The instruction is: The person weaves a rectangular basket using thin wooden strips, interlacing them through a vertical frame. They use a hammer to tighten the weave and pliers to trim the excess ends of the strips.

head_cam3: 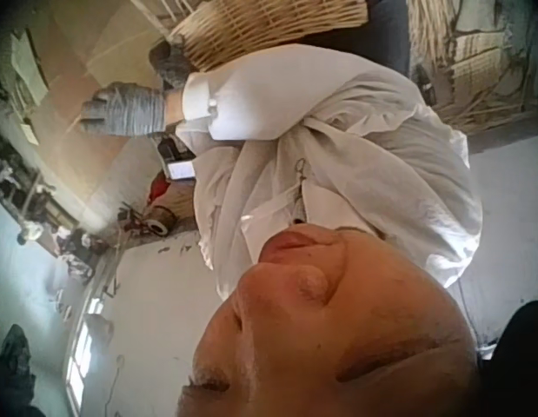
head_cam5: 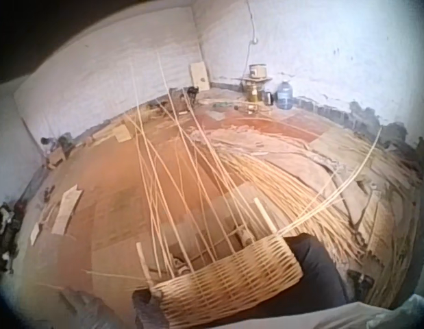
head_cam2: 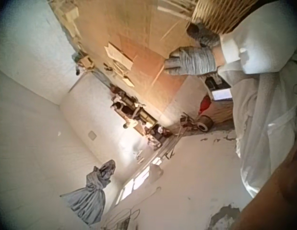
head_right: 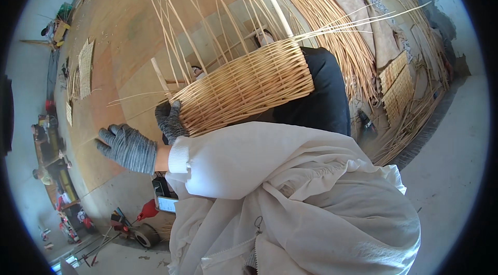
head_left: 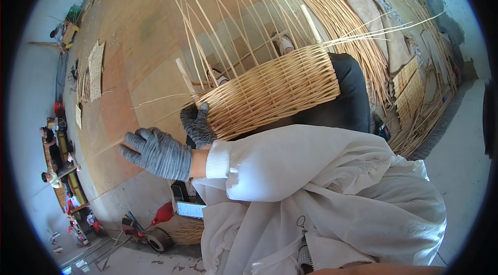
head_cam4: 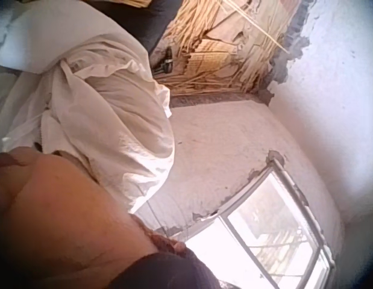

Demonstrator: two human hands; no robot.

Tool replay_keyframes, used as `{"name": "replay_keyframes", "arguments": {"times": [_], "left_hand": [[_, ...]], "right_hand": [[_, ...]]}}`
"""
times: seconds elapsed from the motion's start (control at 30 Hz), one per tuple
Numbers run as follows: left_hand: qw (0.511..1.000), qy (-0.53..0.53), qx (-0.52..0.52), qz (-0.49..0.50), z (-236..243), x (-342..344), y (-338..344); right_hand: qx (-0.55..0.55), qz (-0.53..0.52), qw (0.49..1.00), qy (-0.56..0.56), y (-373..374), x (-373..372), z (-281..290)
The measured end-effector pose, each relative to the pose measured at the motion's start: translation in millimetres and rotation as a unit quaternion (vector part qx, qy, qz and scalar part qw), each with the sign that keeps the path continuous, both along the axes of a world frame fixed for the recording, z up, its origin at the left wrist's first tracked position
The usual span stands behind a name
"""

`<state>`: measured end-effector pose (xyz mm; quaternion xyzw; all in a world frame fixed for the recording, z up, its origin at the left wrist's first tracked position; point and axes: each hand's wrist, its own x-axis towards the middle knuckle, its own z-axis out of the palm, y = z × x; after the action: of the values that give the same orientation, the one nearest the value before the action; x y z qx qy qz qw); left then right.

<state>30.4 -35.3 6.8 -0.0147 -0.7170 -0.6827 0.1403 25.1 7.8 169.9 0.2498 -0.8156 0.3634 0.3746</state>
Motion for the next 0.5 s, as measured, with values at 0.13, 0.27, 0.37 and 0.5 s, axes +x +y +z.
{"name": "replay_keyframes", "arguments": {"times": [0.13,0.27,0.37,0.5], "left_hand": [[1.000,0.005,0.013,0.009,-1,1,2],[0.999,0.010,0.030,0.006,3,-5,10],[0.998,0.012,0.055,-0.002,7,-25,22],[0.994,0.002,0.106,0.005,-2,-38,20]], "right_hand": [[-0.059,-0.038,0.997,-0.035,10,4,-19],[-0.043,-0.087,0.960,-0.265,19,-29,-36],[0.040,-0.058,0.973,-0.219,24,-43,-36],[-0.073,-0.059,0.987,-0.131,74,-18,-56]]}}
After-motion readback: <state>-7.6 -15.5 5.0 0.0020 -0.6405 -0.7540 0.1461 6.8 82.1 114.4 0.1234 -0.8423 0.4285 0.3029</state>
